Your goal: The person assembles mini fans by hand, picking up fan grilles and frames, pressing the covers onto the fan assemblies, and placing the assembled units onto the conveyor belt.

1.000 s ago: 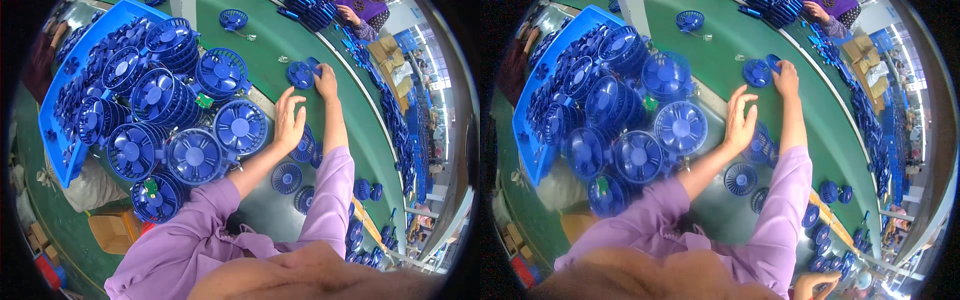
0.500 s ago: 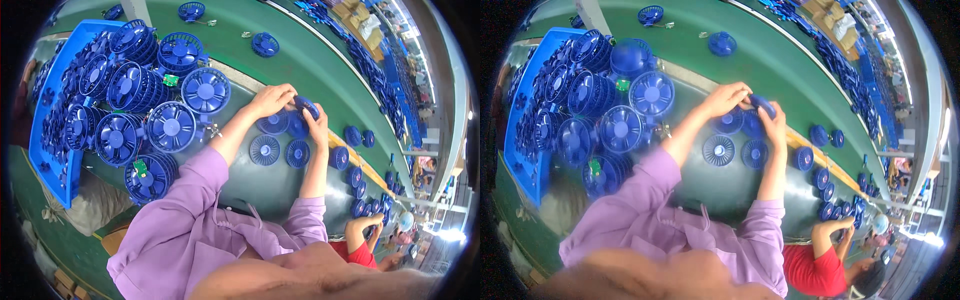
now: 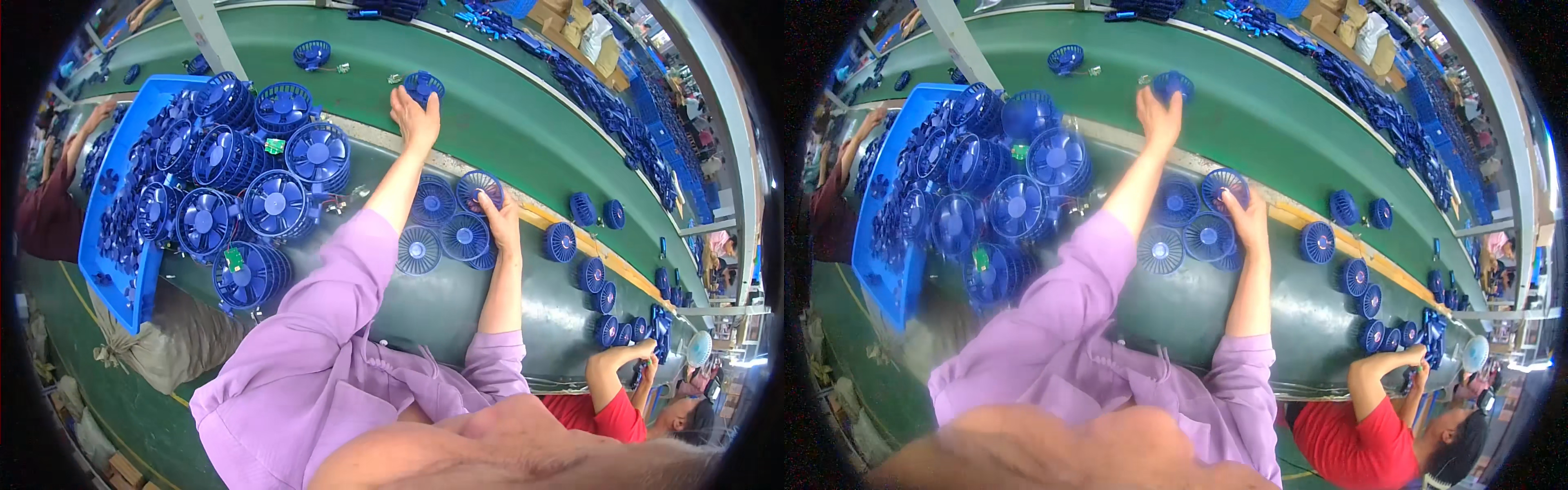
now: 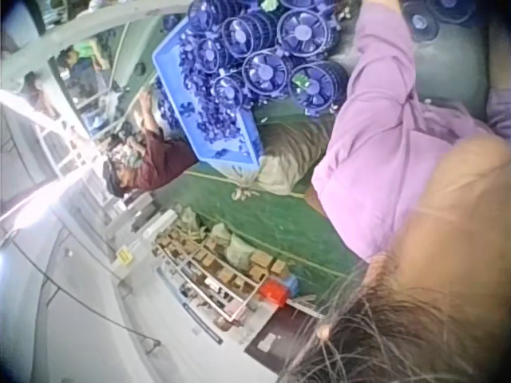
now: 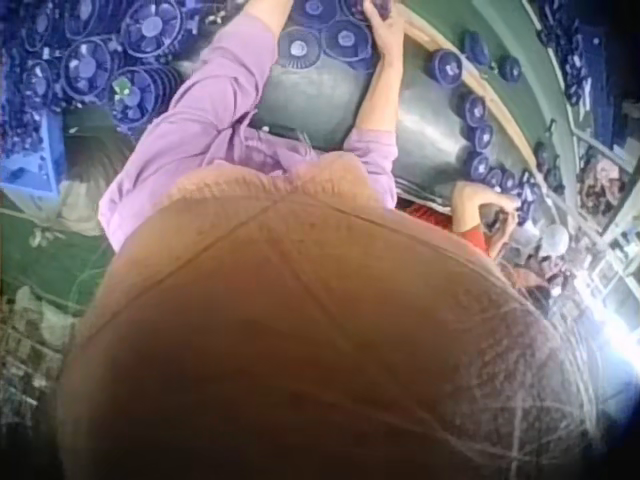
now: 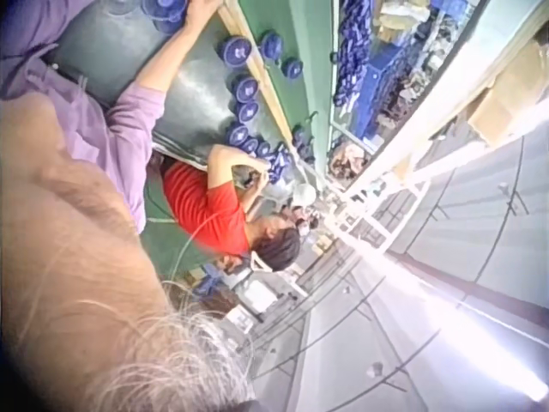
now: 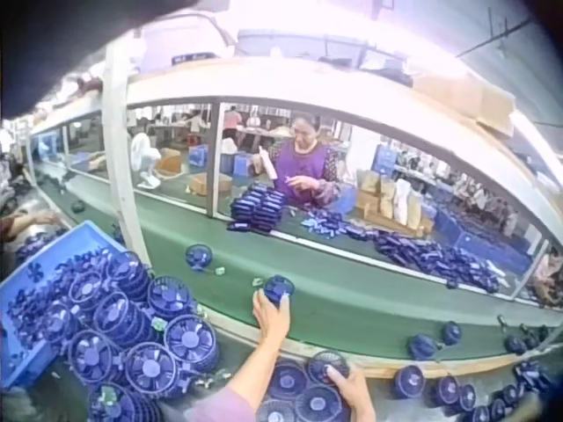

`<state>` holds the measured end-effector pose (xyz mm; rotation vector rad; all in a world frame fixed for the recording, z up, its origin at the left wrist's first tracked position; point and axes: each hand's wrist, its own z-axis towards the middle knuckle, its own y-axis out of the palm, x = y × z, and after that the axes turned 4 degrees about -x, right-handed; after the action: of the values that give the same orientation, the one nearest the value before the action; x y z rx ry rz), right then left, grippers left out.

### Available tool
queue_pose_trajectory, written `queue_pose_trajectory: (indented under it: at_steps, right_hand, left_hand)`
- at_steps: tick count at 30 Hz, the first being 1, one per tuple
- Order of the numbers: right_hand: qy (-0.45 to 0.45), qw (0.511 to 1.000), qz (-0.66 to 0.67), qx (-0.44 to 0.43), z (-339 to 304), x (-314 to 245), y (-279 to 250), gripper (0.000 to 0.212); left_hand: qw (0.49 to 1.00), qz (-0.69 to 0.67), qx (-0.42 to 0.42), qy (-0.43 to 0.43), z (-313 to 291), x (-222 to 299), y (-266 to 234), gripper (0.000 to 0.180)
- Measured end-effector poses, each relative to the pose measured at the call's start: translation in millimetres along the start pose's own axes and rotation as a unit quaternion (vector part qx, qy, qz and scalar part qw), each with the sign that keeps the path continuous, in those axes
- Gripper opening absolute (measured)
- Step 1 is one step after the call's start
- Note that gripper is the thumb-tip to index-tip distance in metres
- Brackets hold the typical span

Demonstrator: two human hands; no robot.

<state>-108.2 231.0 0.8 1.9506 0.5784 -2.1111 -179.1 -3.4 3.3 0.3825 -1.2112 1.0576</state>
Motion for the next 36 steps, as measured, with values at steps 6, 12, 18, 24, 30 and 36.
queue_pose_trajectory:
  at_steps: [6,12,18,24,30,36]
  right_hand:
    - [0.017,1.000,0.014,-0.014,2.8,6.3,0.1,0.032]
    - [-0.004,1.000,0.021,0.007,5.3,-0.7,-5.2,0.032]
    - [-0.036,0.983,0.160,0.083,5.4,-36.0,6.3,0.035]
    - [-0.146,0.977,0.029,0.151,11.6,-38.9,26.3,0.052]
    - [-0.259,0.911,-0.292,0.136,5.9,-45.8,44.9,0.043]
    - [-0.193,0.930,-0.307,0.068,-3.8,-47.5,56.9,0.078]
  left_hand:
    - [0.979,0.156,-0.061,-0.120,26.5,-2.6,13.6,0.052]
    - [0.971,0.185,-0.151,-0.018,8.5,6.1,5.3,0.021]
    - [0.986,-0.072,-0.135,0.061,-36.3,5.3,-18.2,0.022]
    - [0.794,-0.469,-0.326,-0.210,-79.6,23.4,-40.3,0.031]
    - [0.548,-0.610,-0.409,-0.400,-91.6,47.3,-68.6,0.053]
    - [0.601,-0.625,-0.341,-0.363,-94.6,39.1,-71.4,0.044]
